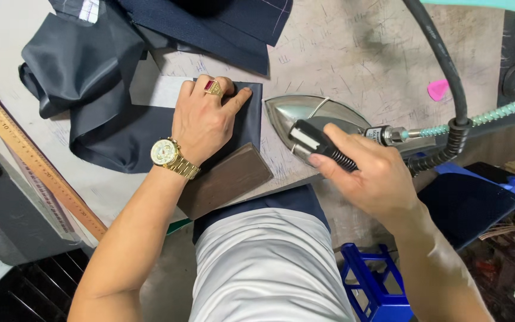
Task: The person marks a piece of blue fabric using a ruler and chalk, cuts it with large shears, irons the fabric piece, and then hand-sews a small detail onto it.
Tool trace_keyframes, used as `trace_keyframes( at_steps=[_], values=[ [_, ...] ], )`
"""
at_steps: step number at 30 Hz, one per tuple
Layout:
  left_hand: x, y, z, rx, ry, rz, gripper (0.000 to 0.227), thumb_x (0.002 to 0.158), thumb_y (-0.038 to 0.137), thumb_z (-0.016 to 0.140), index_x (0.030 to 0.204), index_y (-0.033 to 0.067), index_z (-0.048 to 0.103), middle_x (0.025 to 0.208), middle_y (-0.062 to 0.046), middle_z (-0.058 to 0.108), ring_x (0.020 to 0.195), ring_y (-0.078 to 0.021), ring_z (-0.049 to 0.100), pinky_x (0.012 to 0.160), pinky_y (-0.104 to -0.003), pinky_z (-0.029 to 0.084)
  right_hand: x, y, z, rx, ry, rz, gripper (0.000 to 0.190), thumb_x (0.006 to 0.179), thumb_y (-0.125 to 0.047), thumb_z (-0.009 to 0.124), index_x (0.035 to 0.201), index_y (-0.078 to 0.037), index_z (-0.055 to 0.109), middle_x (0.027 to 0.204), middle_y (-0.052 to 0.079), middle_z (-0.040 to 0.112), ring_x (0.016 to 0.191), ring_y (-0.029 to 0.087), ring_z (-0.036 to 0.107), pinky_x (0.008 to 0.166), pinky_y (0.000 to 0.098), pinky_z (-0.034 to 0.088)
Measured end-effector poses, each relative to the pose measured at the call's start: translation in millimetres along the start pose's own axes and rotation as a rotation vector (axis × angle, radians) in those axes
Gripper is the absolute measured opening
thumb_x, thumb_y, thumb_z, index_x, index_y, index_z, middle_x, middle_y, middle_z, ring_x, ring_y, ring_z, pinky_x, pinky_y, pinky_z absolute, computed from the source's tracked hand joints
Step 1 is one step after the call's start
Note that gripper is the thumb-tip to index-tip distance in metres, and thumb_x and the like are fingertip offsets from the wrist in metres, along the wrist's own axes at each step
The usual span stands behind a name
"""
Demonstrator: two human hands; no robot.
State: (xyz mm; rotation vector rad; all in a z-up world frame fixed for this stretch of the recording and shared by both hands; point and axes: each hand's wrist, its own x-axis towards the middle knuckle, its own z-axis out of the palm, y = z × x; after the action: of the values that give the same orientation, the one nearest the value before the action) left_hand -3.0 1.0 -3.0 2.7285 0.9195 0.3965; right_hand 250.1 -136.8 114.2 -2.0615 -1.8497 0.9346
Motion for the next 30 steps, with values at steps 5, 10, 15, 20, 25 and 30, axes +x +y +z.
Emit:
trace_keyframes(
  at_steps=[5, 10, 15, 20, 25, 30],
  values=[
    [0, -2, 1, -0.005, -0.029, -0.001, 0.035, 0.096, 0.007, 0.060, 0.124, 0.0225, 0.073, 0.102, -0.003, 0.061, 0.081, -0.0283, 0.050, 0.066, -0.042, 0.039, 1, 0, 11, -0.150, -0.006, -0.192, 0.044, 0.097, -0.042, 0.073, 0.127, -0.011, 0.065, 0.071, 0.005, 0.053, 0.062, 0.025, 0.056, 0.052, 0.0427, 0.046],
    [1, -2, 2, -0.020, -0.036, -0.003, 0.038, 0.093, 0.004, 0.061, 0.123, 0.0227, 0.075, 0.101, -0.002, 0.060, 0.081, -0.0280, 0.050, 0.065, -0.042, 0.038, 9, -13, 11, -0.266, -0.022, -0.309, 0.043, 0.097, -0.049, 0.073, 0.123, -0.016, 0.066, 0.066, 0.001, 0.047, 0.054, 0.023, 0.054, 0.045, 0.0403, 0.046],
    [1, -4, 2, -0.026, -0.077, -0.007, 0.038, 0.092, 0.010, 0.062, 0.125, 0.0226, 0.076, 0.103, -0.002, 0.061, 0.085, -0.0296, 0.051, 0.067, -0.043, 0.040, 17, -25, 23, -0.479, 0.106, -0.378, 0.048, 0.098, -0.062, 0.069, 0.125, -0.023, 0.067, 0.066, -0.002, 0.048, 0.054, 0.017, 0.060, 0.043, 0.0330, 0.045],
    [-8, -4, 3, -0.122, 0.020, -0.037, 0.045, 0.089, -0.002, 0.061, 0.127, 0.0201, 0.072, 0.104, -0.005, 0.060, 0.085, -0.0301, 0.053, 0.067, -0.044, 0.040, 21, -33, 32, -0.459, 0.159, -0.167, 0.046, 0.100, -0.056, 0.069, 0.128, -0.020, 0.065, 0.065, 0.002, 0.043, 0.047, 0.024, 0.055, 0.036, 0.0389, 0.045],
    [-60, 37, -29, -0.263, 0.182, -0.186, 0.038, 0.092, -0.007, 0.057, 0.128, 0.0035, 0.064, 0.107, -0.015, 0.063, 0.085, -0.0346, 0.059, 0.071, -0.046, 0.041, 33, -30, 22, -0.369, 0.157, -0.051, 0.046, 0.104, -0.048, 0.065, 0.133, -0.013, 0.063, 0.065, 0.006, 0.052, 0.053, 0.031, 0.059, 0.042, 0.0454, 0.046],
    [-136, 81, -29, -0.093, -0.075, -0.209, 0.053, 0.095, 0.051, 0.071, 0.137, 0.0214, 0.058, 0.148, -0.025, 0.050, 0.132, -0.0406, 0.057, 0.097, -0.053, 0.042, 42, -20, 15, -0.335, 0.112, 0.000, 0.045, 0.105, -0.048, 0.061, 0.135, -0.014, 0.061, 0.069, 0.011, 0.056, 0.061, 0.040, 0.061, 0.047, 0.0509, 0.046]
  ],
)
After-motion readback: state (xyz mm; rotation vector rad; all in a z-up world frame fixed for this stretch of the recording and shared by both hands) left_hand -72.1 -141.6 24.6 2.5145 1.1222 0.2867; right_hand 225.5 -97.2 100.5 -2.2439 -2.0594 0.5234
